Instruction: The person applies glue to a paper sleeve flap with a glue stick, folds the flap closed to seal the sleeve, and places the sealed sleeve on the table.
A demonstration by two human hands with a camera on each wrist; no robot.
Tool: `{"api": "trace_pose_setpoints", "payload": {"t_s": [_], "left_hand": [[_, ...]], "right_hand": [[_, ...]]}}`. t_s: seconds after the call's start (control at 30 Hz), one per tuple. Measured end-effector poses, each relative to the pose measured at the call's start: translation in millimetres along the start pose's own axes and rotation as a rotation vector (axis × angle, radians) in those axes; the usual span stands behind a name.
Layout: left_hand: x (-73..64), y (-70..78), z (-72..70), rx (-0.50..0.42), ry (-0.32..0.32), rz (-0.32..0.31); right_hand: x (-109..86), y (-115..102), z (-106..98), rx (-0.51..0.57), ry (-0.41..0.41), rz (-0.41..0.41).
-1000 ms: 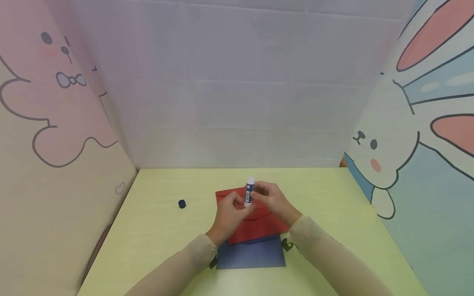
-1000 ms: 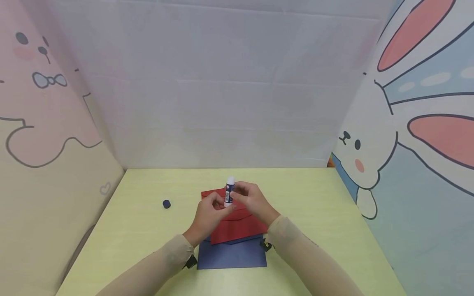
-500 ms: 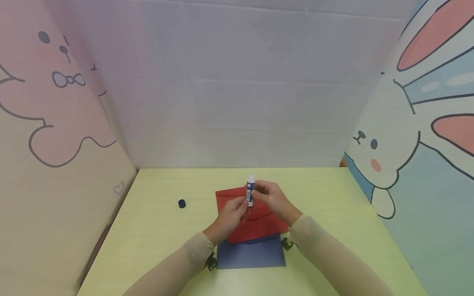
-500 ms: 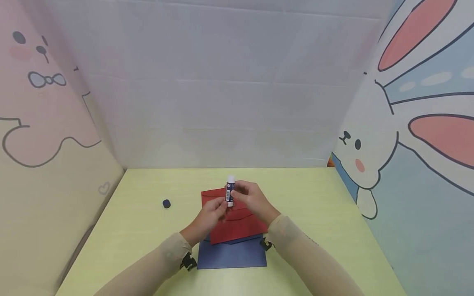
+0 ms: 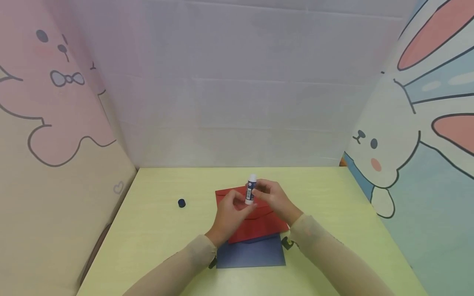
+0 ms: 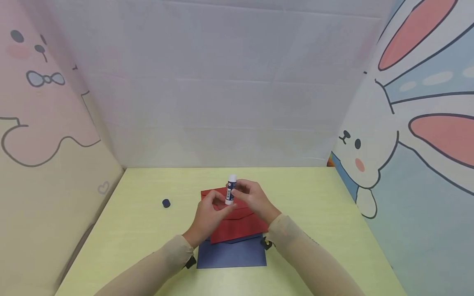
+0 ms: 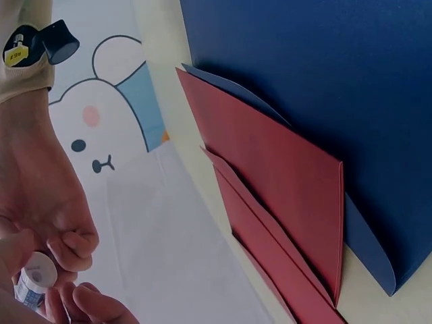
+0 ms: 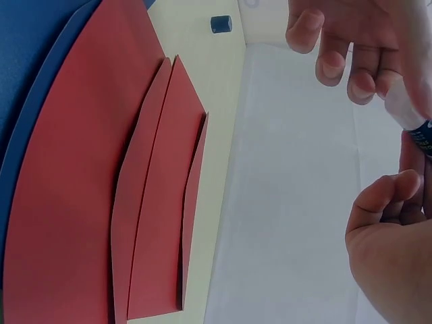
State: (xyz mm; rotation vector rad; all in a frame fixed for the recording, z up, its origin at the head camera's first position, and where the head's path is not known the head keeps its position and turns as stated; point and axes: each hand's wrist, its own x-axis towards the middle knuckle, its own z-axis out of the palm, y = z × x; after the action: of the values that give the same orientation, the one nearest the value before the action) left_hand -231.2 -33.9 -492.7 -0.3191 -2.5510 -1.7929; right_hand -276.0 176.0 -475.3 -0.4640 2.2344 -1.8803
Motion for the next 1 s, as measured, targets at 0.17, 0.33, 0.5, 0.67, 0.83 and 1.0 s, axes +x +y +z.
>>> {"api": "trace_pose_setpoints", "payload": {"t_s": [0.17, 0.33, 0.5, 0.67, 0.83, 1.0], "left_hand": [[-1.2, 2.0, 0.3, 0.025, 0.02, 0.014], [1.0, -0.7, -2.0, -0.035, -0.034, 0.023], [2.3, -0.1, -7.9, -0.191, -0.187, -0.06], [2.7, -0.8, -9.3, -0.27, -0.281, -0.135], [1.9, -1.9, -9.0, -0.28, -0.293, -0.132], [0.8, -3.2, -6.9, -0.198, -0.19, -0.075]], "right_hand": [[-0.2, -1.8, 1.0, -0.005, 0.002, -0.002], [0.5, -1.7, 1.1, -0.003, 0.002, 0.002], [0.1, -2.0, 1.7, 0.006, -0.004, 0.019], [-0.2, -2.4, 2.9, 0.004, -0.009, 0.019], [-1.5, -2.5, 2.5, 0.005, -0.012, 0.022], [-2.5, -2.9, 1.1, 0.011, -0.004, 0.014]]}}
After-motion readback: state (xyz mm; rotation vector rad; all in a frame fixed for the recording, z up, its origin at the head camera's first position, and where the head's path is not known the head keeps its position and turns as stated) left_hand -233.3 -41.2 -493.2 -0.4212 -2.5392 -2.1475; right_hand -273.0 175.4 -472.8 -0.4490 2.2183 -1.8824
